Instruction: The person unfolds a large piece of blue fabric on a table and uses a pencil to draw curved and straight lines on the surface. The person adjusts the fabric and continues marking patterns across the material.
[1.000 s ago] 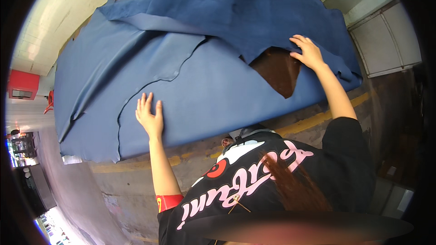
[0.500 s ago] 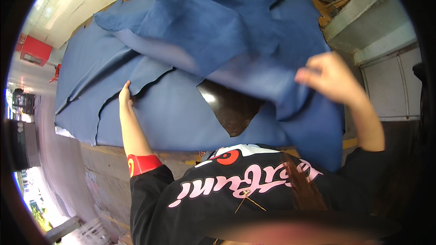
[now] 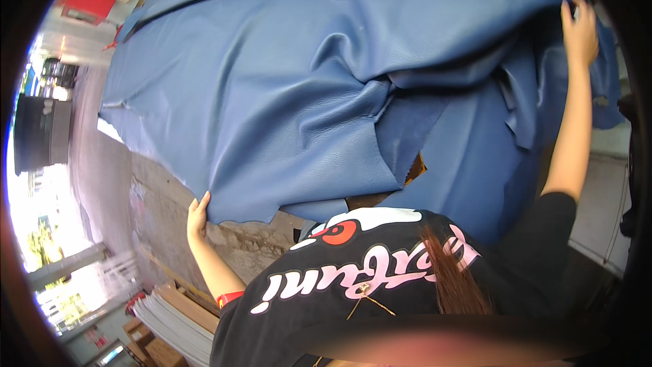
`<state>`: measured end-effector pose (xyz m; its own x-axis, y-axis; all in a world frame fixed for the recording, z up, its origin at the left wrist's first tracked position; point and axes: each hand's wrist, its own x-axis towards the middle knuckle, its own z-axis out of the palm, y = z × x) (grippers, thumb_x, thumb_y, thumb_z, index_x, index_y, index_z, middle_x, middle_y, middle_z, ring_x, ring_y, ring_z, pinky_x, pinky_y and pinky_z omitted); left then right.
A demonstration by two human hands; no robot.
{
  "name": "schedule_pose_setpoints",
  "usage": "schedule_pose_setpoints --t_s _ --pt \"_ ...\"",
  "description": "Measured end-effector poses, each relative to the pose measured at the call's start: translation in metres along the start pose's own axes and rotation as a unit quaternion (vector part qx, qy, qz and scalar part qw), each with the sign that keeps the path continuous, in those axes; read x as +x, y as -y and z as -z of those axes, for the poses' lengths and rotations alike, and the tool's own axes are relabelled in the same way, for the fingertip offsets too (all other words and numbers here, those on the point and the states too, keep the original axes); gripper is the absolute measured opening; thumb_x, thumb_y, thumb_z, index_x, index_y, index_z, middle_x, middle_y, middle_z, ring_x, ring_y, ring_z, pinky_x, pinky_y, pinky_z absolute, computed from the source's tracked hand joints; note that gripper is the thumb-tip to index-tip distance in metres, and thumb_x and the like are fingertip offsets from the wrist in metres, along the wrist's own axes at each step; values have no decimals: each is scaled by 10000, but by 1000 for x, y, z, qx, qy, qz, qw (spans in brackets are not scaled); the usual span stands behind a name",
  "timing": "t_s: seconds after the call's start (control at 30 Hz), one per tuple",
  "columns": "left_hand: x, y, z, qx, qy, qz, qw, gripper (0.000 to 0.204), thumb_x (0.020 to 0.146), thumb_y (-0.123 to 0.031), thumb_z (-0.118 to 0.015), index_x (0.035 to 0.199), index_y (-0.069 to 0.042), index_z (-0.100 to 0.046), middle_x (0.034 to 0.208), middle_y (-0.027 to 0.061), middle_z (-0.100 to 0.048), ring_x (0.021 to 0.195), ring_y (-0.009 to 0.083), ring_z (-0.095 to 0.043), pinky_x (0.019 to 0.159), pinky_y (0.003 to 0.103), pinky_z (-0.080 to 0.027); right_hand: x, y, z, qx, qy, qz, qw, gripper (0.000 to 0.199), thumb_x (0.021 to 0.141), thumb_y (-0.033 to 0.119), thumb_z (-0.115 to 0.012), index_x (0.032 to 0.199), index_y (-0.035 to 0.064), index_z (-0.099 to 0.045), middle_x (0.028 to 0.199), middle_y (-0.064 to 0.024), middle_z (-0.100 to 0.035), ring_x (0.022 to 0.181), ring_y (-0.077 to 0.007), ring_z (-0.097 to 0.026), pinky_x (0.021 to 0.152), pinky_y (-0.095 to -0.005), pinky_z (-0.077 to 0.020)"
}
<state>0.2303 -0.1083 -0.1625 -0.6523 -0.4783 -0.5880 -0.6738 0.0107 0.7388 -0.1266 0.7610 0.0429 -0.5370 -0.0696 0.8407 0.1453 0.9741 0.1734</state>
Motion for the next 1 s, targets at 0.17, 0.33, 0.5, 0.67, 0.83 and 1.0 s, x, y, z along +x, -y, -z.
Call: schedule_pose_setpoints --t_s 0.17,0.33,0.5,0.67,0.83,1.0 --pt "-10 36 -29 -260 -16 54 964 618 920 -443 -645 1341 -13 -507 1306 135 -568 1172 243 -553 965 411 -469 -187 19 41 74 279 -291 912 522 861 536 -660 1069 59 -619 1032 -156 -693 999 -366 -650 845 -436 -498" --pt "-62 49 -66 -457 204 31 865 705 921 -587 -552 1374 -54 -472 1296 96 -597 1175 251 -578 968 464 -469 -262 8 96 -67 320 -474 817 840 750 786 -591 1066 9 -623 1034 -191 -689 961 -355 -660 851 -458 -496" --pt "-85 25 -133 -433 200 62 877 652 961 -502 -541 1415 -51 -418 1393 150 -509 1259 304 -517 964 501 -501 -261 34 89 321 287 -645 631 748 760 637 -737 1145 0 -660 996 -84 -686 512 -63 -462 489 -198 -380" --pt "-78 -49 -100 -246 46 -89 964 438 898 -219 -722 1235 23 -583 1198 124 -629 1018 233 -638 905 394 -534 -224 -48 23 271 212 -545 764 552 738 452 -833 911 -33 -634 725 -96 -688 697 -161 -583 687 -329 -468" --pt "-120 -83 28 -170 -17 -186 967 456 928 -203 -657 1285 60 -549 1197 124 -626 1065 211 -613 934 344 -484 -147 -325 61 290 47 -629 720 459 708 401 -831 950 25 -727 1168 -194 -618 926 -250 -578 687 -325 -439" --pt "-141 -12 35 -23 -1 -32 999 524 861 -207 -739 1280 43 -547 1182 126 -629 1045 247 -630 899 371 -514 -256 -408 186 187 -231 -645 704 378 714 45 -822 871 -175 -559 956 -233 -637 792 -263 -639 656 -359 -565"
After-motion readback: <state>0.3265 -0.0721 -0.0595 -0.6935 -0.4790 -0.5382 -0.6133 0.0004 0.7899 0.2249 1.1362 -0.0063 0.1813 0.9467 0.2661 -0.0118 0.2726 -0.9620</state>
